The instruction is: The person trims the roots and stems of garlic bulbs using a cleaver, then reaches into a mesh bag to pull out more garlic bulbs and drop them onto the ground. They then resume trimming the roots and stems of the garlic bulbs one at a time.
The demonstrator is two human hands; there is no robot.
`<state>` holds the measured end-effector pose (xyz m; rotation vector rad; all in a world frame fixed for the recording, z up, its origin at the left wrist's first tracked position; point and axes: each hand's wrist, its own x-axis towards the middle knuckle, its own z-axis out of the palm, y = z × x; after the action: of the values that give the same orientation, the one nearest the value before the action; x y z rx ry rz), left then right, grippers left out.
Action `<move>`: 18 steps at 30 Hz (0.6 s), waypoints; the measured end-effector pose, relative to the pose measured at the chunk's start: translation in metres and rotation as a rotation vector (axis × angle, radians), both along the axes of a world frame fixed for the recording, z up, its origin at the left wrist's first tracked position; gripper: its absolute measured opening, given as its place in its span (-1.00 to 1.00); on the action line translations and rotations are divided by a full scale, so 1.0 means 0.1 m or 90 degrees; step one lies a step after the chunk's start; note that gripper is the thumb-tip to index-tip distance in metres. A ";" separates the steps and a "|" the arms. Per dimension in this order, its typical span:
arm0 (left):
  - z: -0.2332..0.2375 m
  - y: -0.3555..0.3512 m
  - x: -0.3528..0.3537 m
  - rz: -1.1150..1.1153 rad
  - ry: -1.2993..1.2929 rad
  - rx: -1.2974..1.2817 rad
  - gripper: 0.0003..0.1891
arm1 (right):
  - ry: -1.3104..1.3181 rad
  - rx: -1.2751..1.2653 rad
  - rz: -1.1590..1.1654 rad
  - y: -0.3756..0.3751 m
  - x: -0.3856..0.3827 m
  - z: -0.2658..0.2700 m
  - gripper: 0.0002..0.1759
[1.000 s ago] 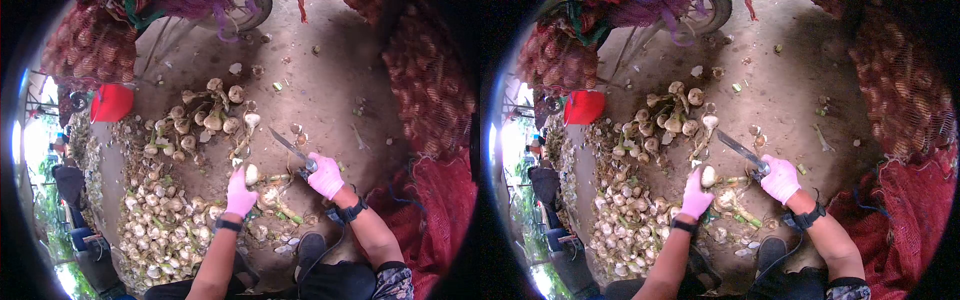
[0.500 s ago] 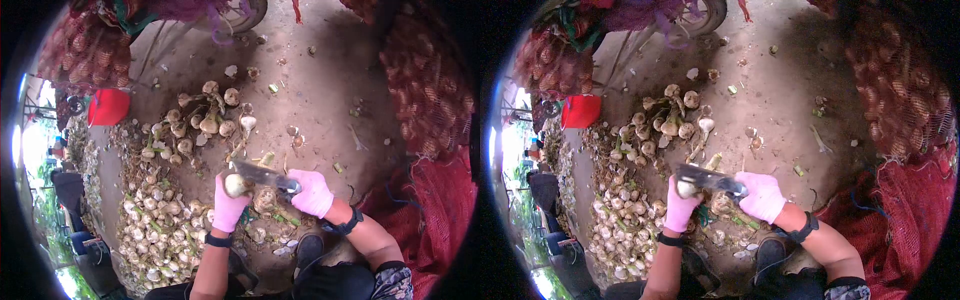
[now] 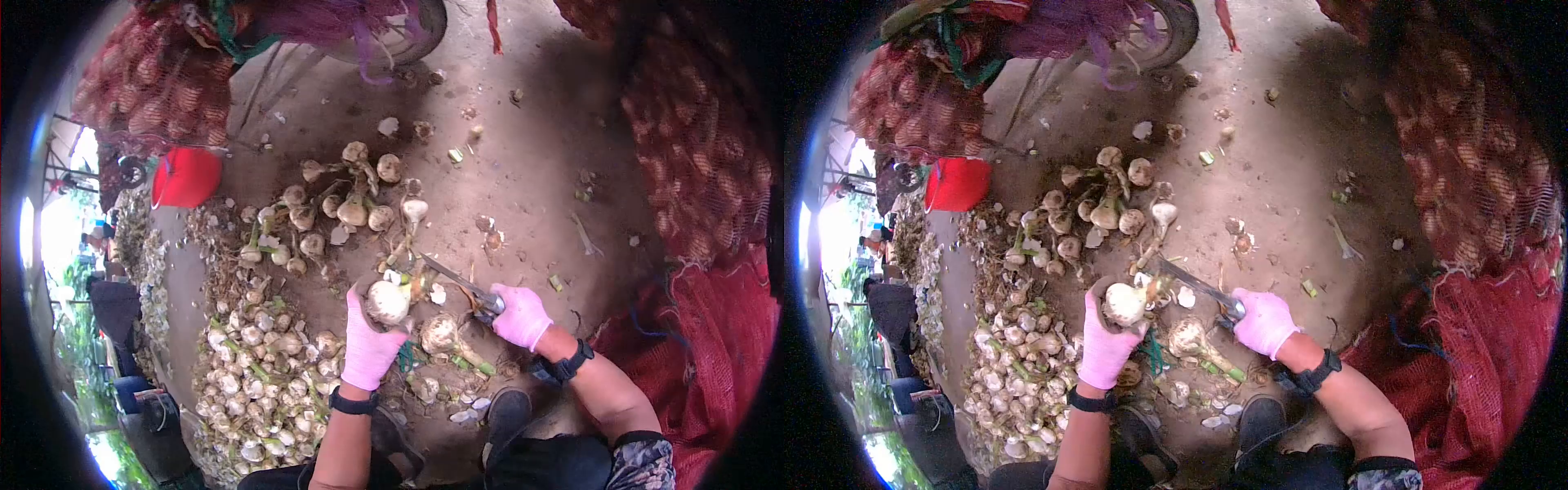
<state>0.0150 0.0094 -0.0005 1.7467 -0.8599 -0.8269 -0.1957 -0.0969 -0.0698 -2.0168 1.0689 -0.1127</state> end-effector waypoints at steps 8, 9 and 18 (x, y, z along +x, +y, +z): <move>0.10 -0.05 0.07 -0.079 -0.241 0.083 -0.23 | 0.003 -0.005 0.051 0.01 0.15 0.53 -0.82; 0.07 -0.02 0.07 -0.082 -0.194 0.133 -0.22 | -0.011 -0.006 0.080 0.01 0.19 0.70 -0.82; 0.10 -0.06 -0.13 -0.140 0.013 0.006 -0.35 | -0.106 -0.139 0.196 0.15 0.22 0.70 -0.72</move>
<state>0.0021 0.0037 0.0091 1.6681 -1.0484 -0.9927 -0.1739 -0.0816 -0.0002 -2.2989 0.6559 -0.2400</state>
